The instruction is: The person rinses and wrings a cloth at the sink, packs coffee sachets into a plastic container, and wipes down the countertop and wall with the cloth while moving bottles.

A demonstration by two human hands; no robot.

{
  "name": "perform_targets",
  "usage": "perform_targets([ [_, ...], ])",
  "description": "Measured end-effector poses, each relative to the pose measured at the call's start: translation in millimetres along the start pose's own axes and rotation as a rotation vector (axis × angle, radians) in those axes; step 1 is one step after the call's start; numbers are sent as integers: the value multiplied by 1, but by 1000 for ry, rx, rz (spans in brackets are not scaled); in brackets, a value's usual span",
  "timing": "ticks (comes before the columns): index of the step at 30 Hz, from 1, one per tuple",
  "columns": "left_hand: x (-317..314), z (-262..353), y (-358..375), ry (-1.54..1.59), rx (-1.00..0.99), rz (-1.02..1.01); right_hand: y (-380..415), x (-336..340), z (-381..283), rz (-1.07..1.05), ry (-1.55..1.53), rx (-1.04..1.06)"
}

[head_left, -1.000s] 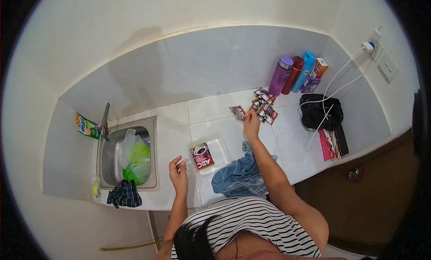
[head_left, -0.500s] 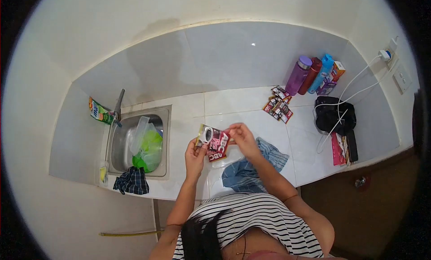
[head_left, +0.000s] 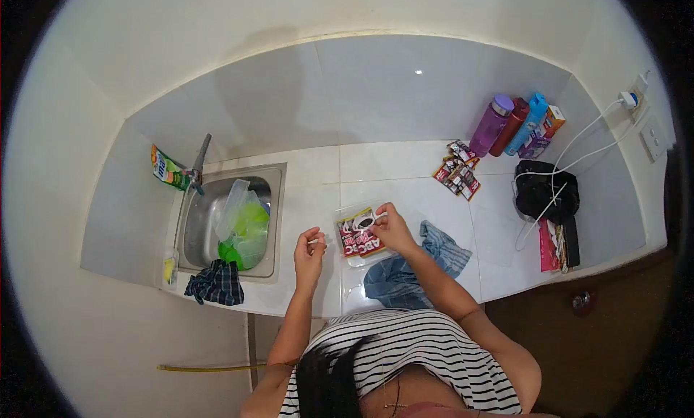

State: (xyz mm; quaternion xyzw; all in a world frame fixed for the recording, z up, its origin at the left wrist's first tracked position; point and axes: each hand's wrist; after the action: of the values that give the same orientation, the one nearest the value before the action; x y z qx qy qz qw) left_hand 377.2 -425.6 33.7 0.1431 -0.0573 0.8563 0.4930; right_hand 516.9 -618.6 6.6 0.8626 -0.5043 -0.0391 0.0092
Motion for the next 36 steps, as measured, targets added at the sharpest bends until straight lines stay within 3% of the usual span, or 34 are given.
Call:
perform_targets([
  [2,-3,-4,3,7,5,-6,-10,-11,37,15,-30,81],
  [4,-9,-7,5,5,8,-20,3,-23,8,-1,215,75],
  [5,-13,-10,6,-4,8,-14,6,-24,19,-5,305,335],
  [11,-31,-41,13,-122,-12,-8,12,-28,13,-202,407,236],
  [14,-29,-40,10,-165,22,-66,23,-28,3,-255,607,171],
  [17,-27,-38,9,-90,12,-34,16,-7,2,-133,463,442],
  [19,-22,-35,8,-102,40,-2,6,21,-22,65,271,451],
  [21,-19,-29,10,-114,36,17,-11,64,-24,320,277,521],
  [23,-19,-26,12,-12,52,112,-27,115,-17,531,486,555],
  [25,-19,-27,14,2,41,125,-35,159,3,676,711,415],
  [28,-21,-23,15,19,35,126,-40,202,34,778,947,321],
  [29,-23,-20,16,18,26,143,-39,210,43,780,949,327],
  [31,-25,-14,18,17,21,160,-32,211,46,769,759,117],
  [32,-26,-11,18,29,27,152,-31,213,46,761,812,79],
  [36,-28,-9,18,49,44,140,-22,206,36,764,813,142],
])
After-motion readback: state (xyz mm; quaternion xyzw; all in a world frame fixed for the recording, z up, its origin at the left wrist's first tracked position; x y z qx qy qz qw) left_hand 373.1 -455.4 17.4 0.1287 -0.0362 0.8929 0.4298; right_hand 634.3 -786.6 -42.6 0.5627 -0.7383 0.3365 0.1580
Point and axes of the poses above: each hand's wrist, its own y-axis away from the middle knuckle, its own x-axis out of the back of the hand, z = x × y, and after that the axes turned 14 degrees about -y, right-handed
